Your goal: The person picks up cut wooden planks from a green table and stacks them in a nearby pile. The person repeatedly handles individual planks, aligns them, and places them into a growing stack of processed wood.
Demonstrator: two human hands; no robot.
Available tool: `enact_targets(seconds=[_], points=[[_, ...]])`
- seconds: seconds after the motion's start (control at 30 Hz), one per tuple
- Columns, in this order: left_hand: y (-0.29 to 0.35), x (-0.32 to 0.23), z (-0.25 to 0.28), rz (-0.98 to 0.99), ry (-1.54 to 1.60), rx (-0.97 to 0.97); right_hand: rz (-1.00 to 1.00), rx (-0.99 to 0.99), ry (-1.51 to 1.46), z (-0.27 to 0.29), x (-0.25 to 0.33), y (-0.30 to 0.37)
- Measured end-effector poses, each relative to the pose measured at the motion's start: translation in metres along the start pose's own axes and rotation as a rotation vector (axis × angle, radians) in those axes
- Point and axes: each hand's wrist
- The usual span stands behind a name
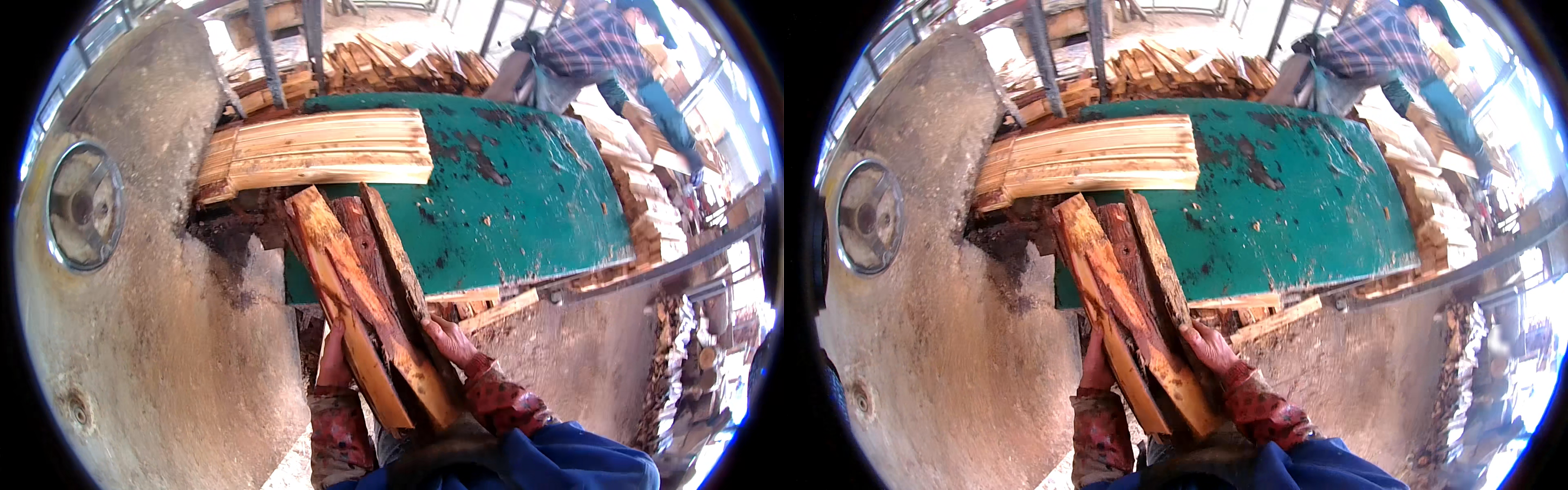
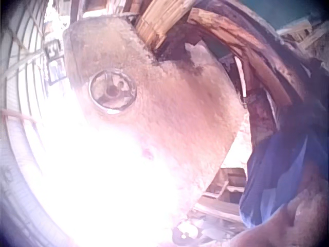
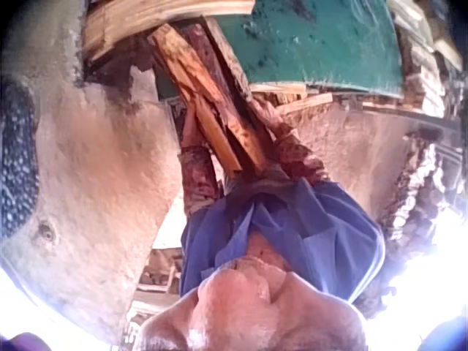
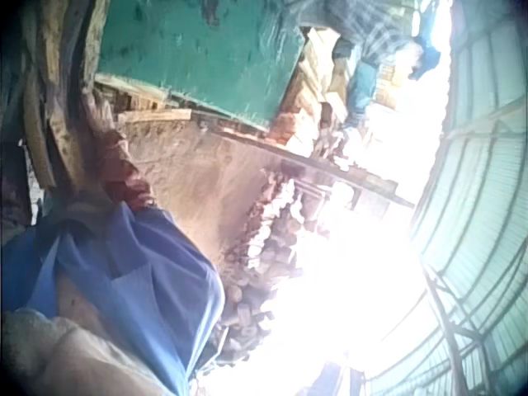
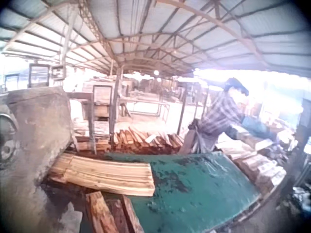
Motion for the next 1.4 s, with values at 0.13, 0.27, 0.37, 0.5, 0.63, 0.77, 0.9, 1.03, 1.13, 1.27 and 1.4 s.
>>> enact_targets(seconds=[0.13, 0.27, 0.37, 0.5, 0.63, 0.77, 0.9, 1.03, 1.13, 1.27, 1.4], points=[[0.006, 0.015, 0.003, 0.013, -0.005, 0.021, -0.155, 0.187, -0.273, 0.01, -0.043, -0.006], [-0.001, 0.038, 0.014, 0.011, 0.035, 0.041, -0.122, 0.139, -0.49, 0.004, -0.021, -0.016], [0.002, 0.035, 0.004, 0.106, 0.076, 0.2, -0.195, 0.207, -0.523, 0.015, 0.034, 0.014], [0.022, 0.051, -0.018, 0.05, 0.014, 0.3, -0.186, 0.205, -0.467, 0.013, -0.008, 0.034], [0.031, 0.054, -0.036, 0.155, -0.232, 0.452, -0.215, 0.155, -0.467, 0.028, -0.024, 0.064], [0.036, 0.062, -0.067, 0.196, -0.352, 0.6, -0.266, -0.007, -0.376, 0.05, -0.015, 0.098], [0.04, 0.088, -0.107, 0.243, -0.421, 0.713, -0.146, -0.02, -0.49, 0.1, -0.01, 0.148], [0.051, 0.137, -0.168, 0.286, -0.487, 0.816, -0.049, -0.137, -0.514, 0.152, -0.05, 0.196], [0.061, 0.187, -0.217, 0.305, -0.521, 0.897, 0.019, -0.255, -0.619, 0.195, -0.085, 0.242], [0.074, 0.272, -0.292, 0.337, -0.557, 1.01, -0.024, -0.428, -0.694, 0.272, -0.13, 0.316], [0.094, 0.36, -0.357, 0.355, -0.563, 1.101, 0.027, -0.626, -0.784, 0.326, -0.174, 0.386]])
Point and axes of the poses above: each hand's wrist, its own y-axis away from the middle knuckle, its own z-axis out of the back of the hand, x = y × z, and after that the axes turned 3 degrees about -y, right-handed
